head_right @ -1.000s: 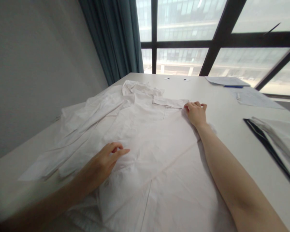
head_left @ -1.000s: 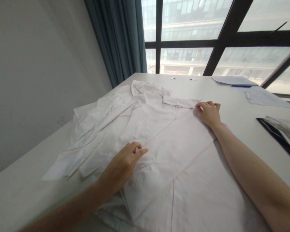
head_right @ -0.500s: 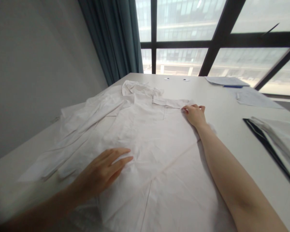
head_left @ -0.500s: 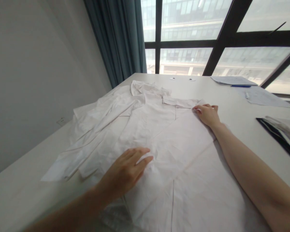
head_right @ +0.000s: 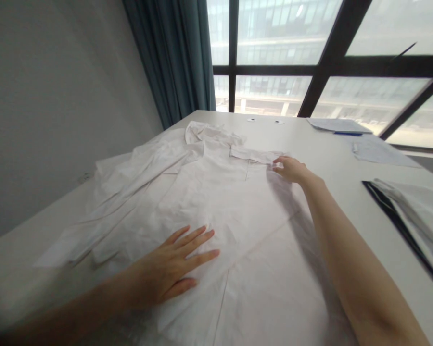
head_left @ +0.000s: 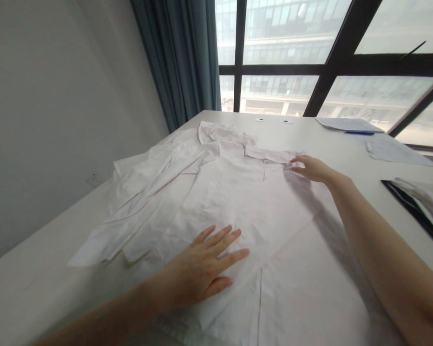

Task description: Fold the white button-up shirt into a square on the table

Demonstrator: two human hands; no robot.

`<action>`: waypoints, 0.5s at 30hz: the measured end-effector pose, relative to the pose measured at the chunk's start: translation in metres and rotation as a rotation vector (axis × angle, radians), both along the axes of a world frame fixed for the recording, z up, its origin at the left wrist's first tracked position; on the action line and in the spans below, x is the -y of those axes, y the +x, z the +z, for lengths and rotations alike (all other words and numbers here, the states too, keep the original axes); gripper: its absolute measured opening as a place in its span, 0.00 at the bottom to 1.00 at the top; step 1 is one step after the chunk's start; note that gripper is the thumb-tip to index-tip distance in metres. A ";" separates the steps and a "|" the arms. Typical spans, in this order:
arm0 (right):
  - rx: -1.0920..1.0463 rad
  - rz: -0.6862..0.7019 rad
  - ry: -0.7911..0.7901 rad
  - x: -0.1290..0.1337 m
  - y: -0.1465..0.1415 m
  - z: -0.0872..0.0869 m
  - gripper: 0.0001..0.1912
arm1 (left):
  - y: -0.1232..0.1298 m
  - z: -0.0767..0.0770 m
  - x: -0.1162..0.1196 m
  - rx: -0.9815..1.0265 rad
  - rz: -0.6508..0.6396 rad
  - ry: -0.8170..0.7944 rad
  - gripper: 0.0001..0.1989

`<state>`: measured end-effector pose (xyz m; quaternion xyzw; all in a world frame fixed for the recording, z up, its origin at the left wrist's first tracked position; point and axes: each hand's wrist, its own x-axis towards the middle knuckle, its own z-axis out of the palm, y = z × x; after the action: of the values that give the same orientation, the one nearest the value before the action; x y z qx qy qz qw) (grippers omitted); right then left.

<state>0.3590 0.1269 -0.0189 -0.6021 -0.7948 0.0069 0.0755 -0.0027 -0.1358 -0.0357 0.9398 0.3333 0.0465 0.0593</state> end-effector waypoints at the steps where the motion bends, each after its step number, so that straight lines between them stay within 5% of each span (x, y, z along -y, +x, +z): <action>1: -0.001 0.039 -0.027 0.002 -0.003 0.011 0.21 | 0.000 0.000 0.000 -0.004 0.005 0.005 0.30; 4: 0.005 0.195 -0.155 0.024 -0.022 0.038 0.23 | 0.001 -0.003 0.001 0.002 0.030 0.020 0.34; 7: 0.022 0.437 -0.257 0.068 -0.055 0.042 0.26 | 0.000 -0.006 0.001 0.019 0.069 0.044 0.39; 11: 0.001 0.626 -0.160 0.134 -0.093 0.010 0.27 | 0.000 -0.007 0.001 -0.033 0.108 0.046 0.38; 15: -0.038 0.576 -0.093 0.158 -0.090 -0.026 0.28 | 0.002 -0.003 0.002 -0.094 0.122 0.021 0.35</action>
<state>0.2688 -0.0314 -0.0451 -0.3541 -0.9303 0.0757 0.0575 -0.0012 -0.1379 -0.0383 0.9195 0.3918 0.0095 0.0308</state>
